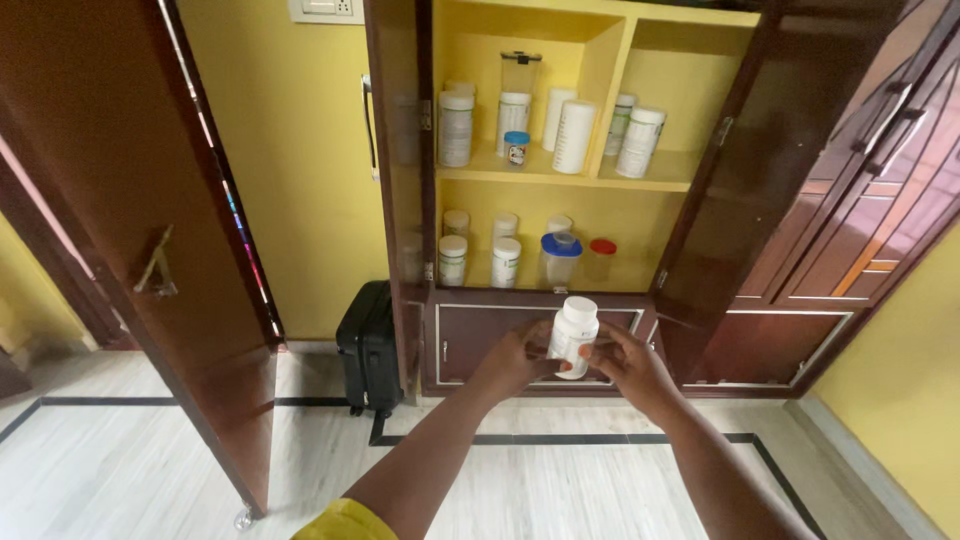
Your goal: The person picks up various containers from a basket on a table, walks to a wall cabinet, and places them on shelves. The person repeats this process for multiple containers, including a clear rectangular container, a red-lidded jar, and several smaller jars, then closes the cabinet.
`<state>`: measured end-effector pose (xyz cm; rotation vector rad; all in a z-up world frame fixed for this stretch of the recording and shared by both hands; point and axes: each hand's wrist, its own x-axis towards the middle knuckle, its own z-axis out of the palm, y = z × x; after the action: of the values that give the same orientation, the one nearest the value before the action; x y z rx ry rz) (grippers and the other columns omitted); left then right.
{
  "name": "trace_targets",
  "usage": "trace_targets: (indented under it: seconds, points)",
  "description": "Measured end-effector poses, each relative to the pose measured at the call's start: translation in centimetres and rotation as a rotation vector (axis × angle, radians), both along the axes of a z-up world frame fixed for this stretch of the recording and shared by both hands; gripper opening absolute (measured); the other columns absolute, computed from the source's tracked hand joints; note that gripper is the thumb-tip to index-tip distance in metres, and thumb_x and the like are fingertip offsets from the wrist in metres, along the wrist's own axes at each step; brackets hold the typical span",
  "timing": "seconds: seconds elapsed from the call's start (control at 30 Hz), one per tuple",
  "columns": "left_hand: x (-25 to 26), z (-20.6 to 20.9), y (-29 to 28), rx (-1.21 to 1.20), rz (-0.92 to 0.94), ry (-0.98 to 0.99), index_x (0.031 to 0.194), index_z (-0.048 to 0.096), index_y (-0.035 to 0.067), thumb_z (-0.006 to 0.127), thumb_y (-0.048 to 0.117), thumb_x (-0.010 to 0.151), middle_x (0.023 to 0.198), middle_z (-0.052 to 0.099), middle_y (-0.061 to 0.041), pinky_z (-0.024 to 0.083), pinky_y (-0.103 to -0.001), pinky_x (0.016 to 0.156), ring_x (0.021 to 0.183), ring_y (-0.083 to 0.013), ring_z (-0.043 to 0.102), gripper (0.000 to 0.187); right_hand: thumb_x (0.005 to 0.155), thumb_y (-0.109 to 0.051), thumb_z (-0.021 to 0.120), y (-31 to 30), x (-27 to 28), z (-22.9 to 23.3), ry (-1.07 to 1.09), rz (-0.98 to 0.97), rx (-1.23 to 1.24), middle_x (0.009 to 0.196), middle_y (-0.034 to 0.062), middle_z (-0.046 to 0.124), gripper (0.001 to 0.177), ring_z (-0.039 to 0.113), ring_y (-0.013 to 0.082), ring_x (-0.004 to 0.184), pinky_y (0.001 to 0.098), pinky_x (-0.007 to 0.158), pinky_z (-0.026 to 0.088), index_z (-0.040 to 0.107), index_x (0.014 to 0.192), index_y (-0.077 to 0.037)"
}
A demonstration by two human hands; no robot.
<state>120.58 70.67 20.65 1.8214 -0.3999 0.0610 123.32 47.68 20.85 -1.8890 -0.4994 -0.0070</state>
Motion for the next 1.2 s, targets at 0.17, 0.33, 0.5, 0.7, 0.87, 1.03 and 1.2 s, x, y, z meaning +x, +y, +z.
trace_targets:
  seconds: [0.17,0.33,0.5,0.7,0.87,1.03,1.2]
  points:
    - [12.4,2.3,3.9,0.043,0.039,-0.112,0.143,0.052,0.009,0.089,0.027,0.076,0.125,0.073,-0.014,0.058,-0.036,0.094,0.113,-0.0233,0.073,0.079,0.089,-0.023,0.075,3.5,11.2,3.3,-0.022,-0.149,-0.149,0.107,0.0079,0.079,0.065,0.072,0.0145,0.099,0.0296,0.09,0.057,0.051,0.149,-0.009]
    - [22.8,4.2,6.3,0.127,0.106,-0.285,0.134,0.063,0.008,0.092,0.024,0.075,0.122,0.075,-0.011,0.057,-0.034,0.093,0.109,-0.0217,0.074,0.067,0.089,-0.024,0.075,6.5,21.8,4.3,-0.132,-0.079,0.038,0.108,0.0076,0.078,0.06,0.072,0.0121,0.1,0.029,0.087,0.057,0.058,0.142,-0.001]
    - [31.6,5.0,6.3,0.038,0.075,-0.268,0.131,0.062,0.007,0.088,0.023,0.076,0.116,0.077,-0.008,0.059,-0.033,0.084,0.095,-0.0185,0.073,0.063,0.091,-0.023,0.074,6.6,30.3,5.1,-0.141,-0.088,0.08,0.109,0.0087,0.077,0.057,0.07,0.0121,0.099,0.0282,0.088,0.056,0.059,0.141,-0.001]
    - [43.6,5.9,3.9,-0.044,0.15,-0.289,0.131,0.064,0.005,0.087,0.021,0.078,0.12,0.074,-0.006,0.06,-0.031,0.084,0.097,-0.017,0.072,0.06,0.091,-0.023,0.074,5.1,41.4,7.3,-0.089,-0.083,0.046,0.107,0.0078,0.077,0.054,0.07,0.0133,0.095,0.0314,0.084,0.056,0.061,0.141,-0.007]
    - [51.9,6.1,3.3,-0.104,0.202,-0.306,0.136,0.062,0.004,0.086,0.02,0.082,0.12,0.074,-0.006,0.06,-0.03,0.083,0.095,-0.0162,0.072,0.061,0.092,-0.019,0.074,4.2,51.2,7.1,-0.179,0.17,0.203,0.109,0.0031,0.074,0.053,0.067,0.0113,0.096,0.0304,0.087,0.053,0.059,0.141,-0.008]
    - [58.1,6.1,4.5,-0.105,0.264,-0.245,0.137,0.062,0.005,0.084,0.019,0.083,0.117,0.073,-0.005,0.059,-0.03,0.079,0.094,-0.0148,0.069,0.06,0.095,-0.015,0.073,5.9,59.2,7.4,-0.195,0.19,0.232,0.108,0.005,0.074,0.045,0.067,0.011,0.097,0.0293,0.09,0.053,0.065,0.137,-0.006]
    - [64.7,7.1,7.2,-0.157,0.242,-0.382,0.136,0.066,0.004,0.085,0.016,0.085,0.115,0.073,-0.008,0.059,-0.032,0.082,0.093,-0.0173,0.066,0.055,0.095,-0.014,0.073,8.8,66.3,8.2,-0.216,0.113,0.156,0.106,0.0062,0.072,0.045,0.064,0.0109,0.092,0.0294,0.077,0.05,0.065,0.139,-0.007]
